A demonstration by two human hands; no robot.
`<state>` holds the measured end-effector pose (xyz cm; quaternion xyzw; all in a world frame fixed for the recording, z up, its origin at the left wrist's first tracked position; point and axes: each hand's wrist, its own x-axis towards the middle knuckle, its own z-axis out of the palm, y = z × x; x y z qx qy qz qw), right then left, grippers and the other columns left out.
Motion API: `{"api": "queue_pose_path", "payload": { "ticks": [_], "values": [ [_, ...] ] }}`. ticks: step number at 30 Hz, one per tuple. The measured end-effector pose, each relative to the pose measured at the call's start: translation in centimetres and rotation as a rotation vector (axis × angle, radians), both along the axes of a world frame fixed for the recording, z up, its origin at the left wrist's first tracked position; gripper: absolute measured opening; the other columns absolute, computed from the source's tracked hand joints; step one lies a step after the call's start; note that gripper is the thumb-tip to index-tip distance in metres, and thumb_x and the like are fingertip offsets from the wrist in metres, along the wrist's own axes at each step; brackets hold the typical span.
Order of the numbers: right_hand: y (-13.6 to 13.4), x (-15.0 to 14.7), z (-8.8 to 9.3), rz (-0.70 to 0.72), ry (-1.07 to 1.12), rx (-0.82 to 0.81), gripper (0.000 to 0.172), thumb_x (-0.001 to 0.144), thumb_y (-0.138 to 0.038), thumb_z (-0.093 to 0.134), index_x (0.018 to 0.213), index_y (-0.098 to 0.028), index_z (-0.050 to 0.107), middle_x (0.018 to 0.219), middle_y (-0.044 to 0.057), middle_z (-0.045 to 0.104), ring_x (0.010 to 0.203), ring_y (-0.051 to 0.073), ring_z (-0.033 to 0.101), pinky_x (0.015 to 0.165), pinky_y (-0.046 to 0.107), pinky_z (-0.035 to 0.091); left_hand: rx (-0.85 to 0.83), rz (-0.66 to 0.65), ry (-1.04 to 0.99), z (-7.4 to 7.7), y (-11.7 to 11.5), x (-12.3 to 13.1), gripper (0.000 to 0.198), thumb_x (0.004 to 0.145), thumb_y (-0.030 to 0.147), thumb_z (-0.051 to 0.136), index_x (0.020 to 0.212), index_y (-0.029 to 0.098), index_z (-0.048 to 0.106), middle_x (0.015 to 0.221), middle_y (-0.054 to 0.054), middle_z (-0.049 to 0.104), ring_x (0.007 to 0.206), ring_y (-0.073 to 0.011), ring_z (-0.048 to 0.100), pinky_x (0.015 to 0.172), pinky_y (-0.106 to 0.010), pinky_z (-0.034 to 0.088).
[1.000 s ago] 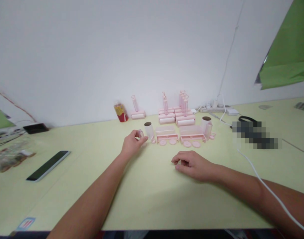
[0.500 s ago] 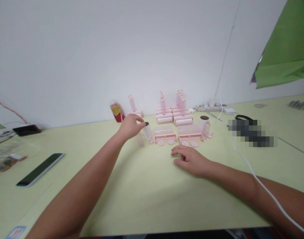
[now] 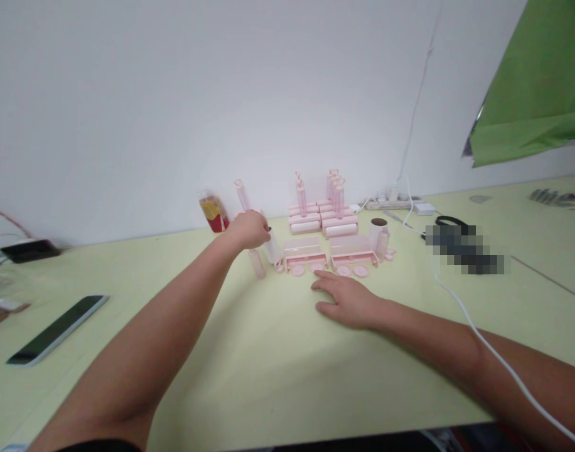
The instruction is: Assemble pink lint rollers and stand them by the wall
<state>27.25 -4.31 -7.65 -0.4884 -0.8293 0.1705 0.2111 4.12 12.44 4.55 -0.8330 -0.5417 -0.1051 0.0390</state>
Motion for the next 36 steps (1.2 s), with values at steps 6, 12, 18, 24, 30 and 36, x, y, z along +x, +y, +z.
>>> {"api": "queue_pose_path", "payload": {
  "ticks": [6, 12, 18, 24, 30, 36],
  "values": [
    [0.4, 0.4, 0.6, 0.023, 0.016, -0.025, 0.046, 0.085, -0.033, 0.061, 0.127, -0.015, 0.062, 0.149, 0.017, 0.047, 0.133, 0.030, 0.049, 0.107, 0.041, 0.039, 0.115, 0.055, -0.117, 5.0, -2.9, 0.1, 0.014, 0.070, 0.027, 0.063, 0.072, 0.015, 0.069, 0.067, -0.007, 0.064, 0.060, -0.0188, 0.057, 0.062, -0.031, 0.041],
    [0.4, 0.2, -0.3, 0.028, 0.034, 0.073, 0.041, 0.087, -0.030, 0.058, 0.124, -0.015, 0.062, 0.134, 0.015, 0.060, 0.118, 0.028, 0.059, 0.100, 0.039, 0.044, 0.038, -0.133, -0.413, 6.1, -11.0, 1.8, 0.017, 0.078, 0.031, 0.058, 0.074, 0.015, 0.063, 0.065, 0.000, 0.058, 0.058, -0.0123, 0.050, 0.057, -0.024, 0.036],
    [0.9, 0.1, -0.8, 0.006, 0.002, 0.065, 0.045, 0.086, -0.035, 0.061, 0.127, -0.015, 0.061, 0.142, 0.018, 0.054, 0.126, 0.031, 0.054, 0.104, 0.043, 0.041, -0.260, -0.319, -0.509, 0.8, -16.4, 1.9, 0.013, 0.077, 0.031, 0.063, 0.078, 0.019, 0.060, 0.073, 0.000, 0.062, 0.064, -0.0141, 0.053, 0.058, -0.026, 0.041],
    [0.7, 0.0, -0.9, -0.027, 0.023, 0.100, 0.040, 0.088, -0.032, 0.059, 0.124, -0.016, 0.062, 0.134, 0.014, 0.060, 0.119, 0.027, 0.058, 0.100, 0.040, 0.044, -0.219, -0.337, -0.552, -3.5, -16.9, 1.6, 0.027, 0.079, 0.035, 0.069, 0.100, 0.021, 0.059, 0.086, -0.002, 0.065, 0.074, -0.0153, 0.057, 0.067, -0.029, 0.046],
    [1.1, 0.2, -0.8, -0.074, -0.110, 0.081, 0.040, 0.087, -0.034, 0.060, 0.122, -0.016, 0.064, 0.138, 0.017, 0.056, 0.124, 0.032, 0.055, 0.101, 0.042, 0.042, -0.164, -0.366, -0.560, -4.9, -16.6, 1.5, 0.042, 0.078, 0.041, 0.073, 0.113, 0.022, 0.058, 0.098, -0.003, 0.067, 0.079, -0.0159, 0.060, 0.073, -0.030, 0.047],
    [0.7, 0.6, -0.6, -0.094, -0.068, 0.123, 0.025, 0.088, -0.025, 0.057, 0.111, -0.017, 0.065, 0.109, 0.010, 0.067, 0.100, 0.024, 0.062, 0.086, 0.033, 0.045, -0.169, -0.379, -0.553, -5.4, -16.9, 1.2, 0.051, 0.075, 0.048, 0.075, 0.116, 0.023, 0.058, 0.103, -0.006, 0.066, 0.082, -0.0179, 0.060, 0.076, -0.032, 0.048]
  ]
}}
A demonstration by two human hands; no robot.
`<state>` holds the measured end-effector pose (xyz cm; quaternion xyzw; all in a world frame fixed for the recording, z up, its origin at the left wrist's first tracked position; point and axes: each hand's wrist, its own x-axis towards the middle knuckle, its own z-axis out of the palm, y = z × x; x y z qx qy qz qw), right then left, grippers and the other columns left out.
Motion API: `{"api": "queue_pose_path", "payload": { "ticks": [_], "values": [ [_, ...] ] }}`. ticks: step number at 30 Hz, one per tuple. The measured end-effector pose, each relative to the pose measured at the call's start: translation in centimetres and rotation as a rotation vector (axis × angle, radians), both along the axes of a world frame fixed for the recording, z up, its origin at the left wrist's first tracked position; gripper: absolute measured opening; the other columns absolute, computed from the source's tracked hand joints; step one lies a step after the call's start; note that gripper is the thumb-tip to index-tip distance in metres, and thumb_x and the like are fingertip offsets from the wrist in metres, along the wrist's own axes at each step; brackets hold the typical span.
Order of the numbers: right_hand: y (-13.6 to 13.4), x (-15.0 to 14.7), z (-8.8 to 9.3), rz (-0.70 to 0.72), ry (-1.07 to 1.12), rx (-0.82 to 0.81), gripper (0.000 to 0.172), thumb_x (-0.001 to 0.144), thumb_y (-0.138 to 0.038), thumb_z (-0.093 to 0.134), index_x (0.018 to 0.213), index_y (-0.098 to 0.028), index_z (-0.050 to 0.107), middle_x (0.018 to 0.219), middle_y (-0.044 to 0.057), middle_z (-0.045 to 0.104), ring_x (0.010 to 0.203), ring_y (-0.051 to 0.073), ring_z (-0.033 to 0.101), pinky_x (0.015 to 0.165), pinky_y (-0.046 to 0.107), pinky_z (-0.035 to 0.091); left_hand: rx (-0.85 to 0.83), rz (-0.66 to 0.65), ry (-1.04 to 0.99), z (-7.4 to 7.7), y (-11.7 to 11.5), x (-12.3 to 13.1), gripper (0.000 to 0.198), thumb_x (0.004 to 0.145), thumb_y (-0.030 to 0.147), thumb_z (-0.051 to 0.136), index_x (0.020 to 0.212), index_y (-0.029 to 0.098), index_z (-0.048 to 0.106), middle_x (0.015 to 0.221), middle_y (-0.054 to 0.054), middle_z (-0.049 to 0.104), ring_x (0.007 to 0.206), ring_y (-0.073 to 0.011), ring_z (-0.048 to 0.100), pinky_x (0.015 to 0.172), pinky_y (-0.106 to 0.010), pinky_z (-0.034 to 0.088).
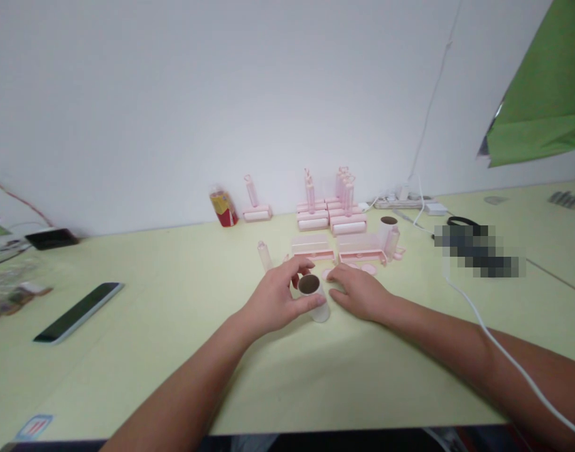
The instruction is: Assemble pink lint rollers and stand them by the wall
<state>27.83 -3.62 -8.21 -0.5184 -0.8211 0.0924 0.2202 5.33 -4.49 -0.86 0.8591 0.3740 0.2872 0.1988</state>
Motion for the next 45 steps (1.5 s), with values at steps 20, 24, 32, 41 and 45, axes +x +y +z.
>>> {"api": "queue_pose_path", "payload": {
  "ticks": [20, 24, 32, 41, 45],
  "values": [
    [-4.3, 0.3, 2.6, 0.216, 0.806, 0.148, 0.008, 0.099, -0.022, 0.048, 0.097, -0.023, 0.056, 0.083, 0.000, 0.053, 0.059, 0.011, 0.054, 0.057, 0.027, 0.044, -0.054, -0.173, -0.159, -2.2, 0.0, 0.8, 0.066, 0.081, 0.045, 0.071, 0.135, 0.020, 0.044, 0.127, -0.013, 0.058, 0.112, -0.0245, 0.057, 0.094, -0.040, 0.046],
    [-5.3, -0.5, 2.7, 0.277, 1.026, 0.093, 0.007, 0.099, -0.021, 0.049, 0.097, -0.023, 0.055, 0.086, -0.001, 0.050, 0.055, 0.008, 0.054, 0.053, 0.026, 0.044, 0.144, -0.101, -0.196, -2.0, -0.9, 2.2, 0.064, 0.078, 0.045, 0.075, 0.132, 0.021, 0.048, 0.122, -0.011, 0.062, 0.112, -0.0250, 0.059, 0.098, -0.041, 0.044],
    [-6.1, -1.3, 3.3, 0.308, 1.058, 0.096, 0.009, 0.098, -0.017, 0.052, 0.095, -0.022, 0.059, 0.078, -0.002, 0.051, 0.062, 0.010, 0.055, 0.059, 0.027, 0.047, 0.464, -0.145, -0.158, -1.8, -1.2, 3.0, 0.051, 0.082, 0.039, 0.073, 0.126, 0.021, 0.057, 0.101, -0.008, 0.071, 0.096, -0.0225, 0.064, 0.090, -0.041, 0.044],
    [-6.5, -1.6, 3.3, 0.346, 1.121, 0.019, 0.012, 0.096, -0.016, 0.055, 0.103, -0.024, 0.060, 0.087, 0.000, 0.058, 0.070, 0.011, 0.061, 0.064, 0.026, 0.054, 0.491, -0.185, -0.245, -1.4, -1.3, 2.9, 0.050, 0.080, 0.032, 0.073, 0.127, 0.021, 0.058, 0.100, -0.008, 0.071, 0.094, -0.0220, 0.064, 0.088, -0.040, 0.045],
    [-6.6, -1.3, 3.2, 0.368, 1.099, 0.016, 0.018, 0.096, -0.017, 0.054, 0.111, -0.025, 0.060, 0.093, 0.003, 0.061, 0.072, 0.013, 0.062, 0.065, 0.030, 0.055, 0.407, -0.182, -0.273, -1.2, -0.9, 2.3, 0.053, 0.080, 0.031, 0.075, 0.130, 0.023, 0.057, 0.103, -0.007, 0.070, 0.097, -0.0207, 0.064, 0.089, -0.038, 0.046]
  ]
}}
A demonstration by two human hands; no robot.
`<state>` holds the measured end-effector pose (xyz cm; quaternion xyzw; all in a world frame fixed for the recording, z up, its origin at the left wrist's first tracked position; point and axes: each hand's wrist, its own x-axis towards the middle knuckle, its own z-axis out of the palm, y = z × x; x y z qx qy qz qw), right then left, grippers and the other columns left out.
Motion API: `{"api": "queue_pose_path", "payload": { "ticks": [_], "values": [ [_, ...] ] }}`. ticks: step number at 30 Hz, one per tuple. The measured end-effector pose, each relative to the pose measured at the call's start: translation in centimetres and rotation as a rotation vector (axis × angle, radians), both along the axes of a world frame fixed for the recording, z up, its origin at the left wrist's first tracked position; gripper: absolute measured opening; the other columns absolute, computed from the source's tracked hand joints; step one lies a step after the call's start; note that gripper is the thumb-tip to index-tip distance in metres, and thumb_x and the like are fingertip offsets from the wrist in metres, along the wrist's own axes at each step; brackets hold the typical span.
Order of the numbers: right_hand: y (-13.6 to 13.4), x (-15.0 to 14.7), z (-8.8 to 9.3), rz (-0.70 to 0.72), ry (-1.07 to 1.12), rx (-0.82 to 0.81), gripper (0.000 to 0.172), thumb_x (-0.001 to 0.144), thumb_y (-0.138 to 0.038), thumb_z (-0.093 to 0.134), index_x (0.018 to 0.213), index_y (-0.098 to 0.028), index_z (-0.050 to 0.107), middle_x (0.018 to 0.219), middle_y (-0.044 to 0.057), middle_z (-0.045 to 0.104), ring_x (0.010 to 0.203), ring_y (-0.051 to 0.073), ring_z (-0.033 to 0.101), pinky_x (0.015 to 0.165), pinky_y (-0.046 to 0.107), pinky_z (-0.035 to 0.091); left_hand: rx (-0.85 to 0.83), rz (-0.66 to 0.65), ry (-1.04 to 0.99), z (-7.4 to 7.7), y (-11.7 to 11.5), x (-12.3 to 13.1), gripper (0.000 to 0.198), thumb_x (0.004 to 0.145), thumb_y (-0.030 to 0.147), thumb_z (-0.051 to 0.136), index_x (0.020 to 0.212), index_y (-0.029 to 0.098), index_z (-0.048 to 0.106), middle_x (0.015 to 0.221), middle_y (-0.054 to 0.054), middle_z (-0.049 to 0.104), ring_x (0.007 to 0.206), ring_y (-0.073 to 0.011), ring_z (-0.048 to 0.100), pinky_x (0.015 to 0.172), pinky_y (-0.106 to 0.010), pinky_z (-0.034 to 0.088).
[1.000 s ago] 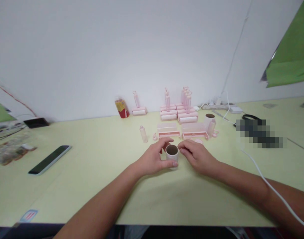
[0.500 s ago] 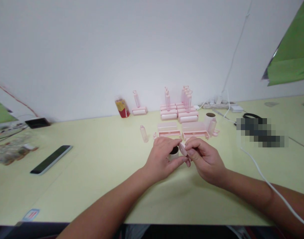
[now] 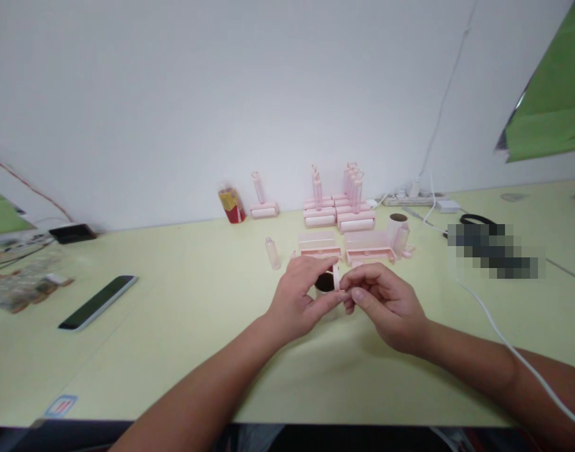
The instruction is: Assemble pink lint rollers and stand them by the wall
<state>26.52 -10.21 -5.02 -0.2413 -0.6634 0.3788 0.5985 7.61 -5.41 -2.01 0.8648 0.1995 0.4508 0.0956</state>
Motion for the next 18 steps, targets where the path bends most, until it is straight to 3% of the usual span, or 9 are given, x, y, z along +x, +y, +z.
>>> {"api": "queue_pose_path", "payload": {
  "ticks": [3, 11, 18],
  "values": [
    [0.1, 0.2, -0.3, -0.025, -0.079, 0.027, 0.024, 0.096, -0.017, 0.054, 0.117, -0.025, 0.060, 0.092, 0.004, 0.062, 0.075, 0.016, 0.062, 0.067, 0.033, 0.054, -0.071, 0.016, -0.026, 0.3, 0.2, -0.6, 0.052, 0.081, 0.030, 0.075, 0.129, 0.023, 0.058, 0.105, -0.007, 0.069, 0.097, -0.0195, 0.062, 0.087, -0.035, 0.047],
    [0.4, 0.7, -0.7, -0.150, -0.167, 0.199, 0.037, 0.092, -0.013, 0.055, 0.125, -0.029, 0.055, 0.138, 0.011, 0.050, 0.082, 0.016, 0.061, 0.069, 0.036, 0.054, -0.162, 0.034, -0.060, 0.7, 0.4, -1.2, 0.038, 0.080, 0.030, 0.075, 0.115, 0.018, 0.065, 0.095, -0.006, 0.065, 0.087, -0.0167, 0.059, 0.077, -0.031, 0.047],
    [0.6, 0.8, -0.4, -0.139, -0.318, 0.259, 0.045, 0.090, -0.009, 0.053, 0.131, -0.029, 0.050, 0.137, 0.011, 0.052, 0.080, 0.015, 0.060, 0.070, 0.034, 0.054, -0.252, 0.046, 0.041, 0.3, 0.8, -0.9, 0.029, 0.080, 0.032, 0.074, 0.105, 0.018, 0.068, 0.091, -0.006, 0.064, 0.083, -0.0165, 0.057, 0.075, -0.031, 0.048]
  ]
}}
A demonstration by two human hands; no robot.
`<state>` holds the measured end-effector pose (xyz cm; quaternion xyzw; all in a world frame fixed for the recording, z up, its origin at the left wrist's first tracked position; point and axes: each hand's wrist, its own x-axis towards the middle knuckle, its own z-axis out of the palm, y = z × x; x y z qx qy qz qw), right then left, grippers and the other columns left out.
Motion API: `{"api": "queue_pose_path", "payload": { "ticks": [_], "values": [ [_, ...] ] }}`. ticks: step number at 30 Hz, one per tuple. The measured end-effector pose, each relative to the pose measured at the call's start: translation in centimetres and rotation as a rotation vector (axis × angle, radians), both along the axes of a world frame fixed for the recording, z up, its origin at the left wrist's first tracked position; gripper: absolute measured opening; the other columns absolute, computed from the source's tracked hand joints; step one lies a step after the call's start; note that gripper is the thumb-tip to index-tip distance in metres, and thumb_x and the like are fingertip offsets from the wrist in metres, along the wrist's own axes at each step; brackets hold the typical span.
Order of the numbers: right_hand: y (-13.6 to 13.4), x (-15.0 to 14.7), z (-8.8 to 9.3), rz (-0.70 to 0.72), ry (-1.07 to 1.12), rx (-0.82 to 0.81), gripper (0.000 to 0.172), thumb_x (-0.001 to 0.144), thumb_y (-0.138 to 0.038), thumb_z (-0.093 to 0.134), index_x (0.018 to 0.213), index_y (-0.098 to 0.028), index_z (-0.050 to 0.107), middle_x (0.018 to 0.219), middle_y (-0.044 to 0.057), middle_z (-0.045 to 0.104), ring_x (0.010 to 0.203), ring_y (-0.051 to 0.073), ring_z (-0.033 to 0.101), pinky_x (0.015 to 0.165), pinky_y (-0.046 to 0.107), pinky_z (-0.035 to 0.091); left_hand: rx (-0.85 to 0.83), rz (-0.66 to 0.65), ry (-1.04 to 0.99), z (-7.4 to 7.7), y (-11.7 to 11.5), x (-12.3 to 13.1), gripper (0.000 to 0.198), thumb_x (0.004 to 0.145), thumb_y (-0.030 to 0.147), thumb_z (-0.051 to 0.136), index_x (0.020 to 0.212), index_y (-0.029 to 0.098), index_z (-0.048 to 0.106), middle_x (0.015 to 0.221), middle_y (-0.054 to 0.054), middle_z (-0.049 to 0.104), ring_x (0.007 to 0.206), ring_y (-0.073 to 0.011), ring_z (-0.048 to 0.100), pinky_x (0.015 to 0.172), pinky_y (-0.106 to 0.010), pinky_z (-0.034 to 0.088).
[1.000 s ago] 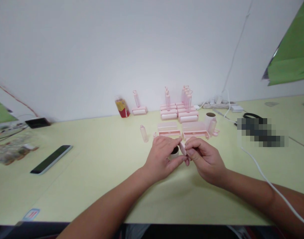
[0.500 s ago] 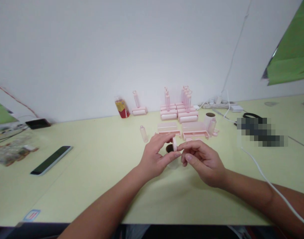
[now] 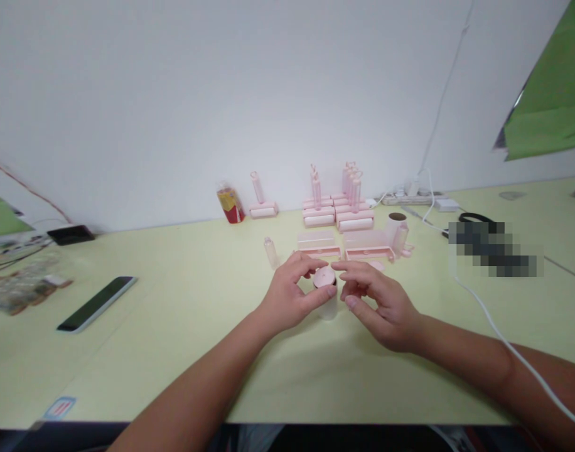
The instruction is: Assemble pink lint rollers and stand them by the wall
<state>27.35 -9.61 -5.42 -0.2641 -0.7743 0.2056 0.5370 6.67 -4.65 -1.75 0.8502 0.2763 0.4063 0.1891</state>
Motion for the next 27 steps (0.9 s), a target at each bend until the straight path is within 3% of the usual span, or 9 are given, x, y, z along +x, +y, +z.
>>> {"api": "queue_pose_path", "payload": {
  "ticks": [27],
  "values": [
    [0.84, -0.05, -0.53, -0.035, -0.101, -0.040, 0.034, 0.089, -0.010, 0.054, 0.121, -0.025, 0.057, 0.127, 0.011, 0.062, 0.081, 0.015, 0.064, 0.069, 0.030, 0.054, -0.168, -0.060, 0.094, -0.24, 0.20, 0.00, 0.025, 0.085, 0.036, 0.068, 0.103, 0.018, 0.065, 0.094, -0.005, 0.062, 0.087, -0.0175, 0.056, 0.080, -0.032, 0.046]
  ]
}}
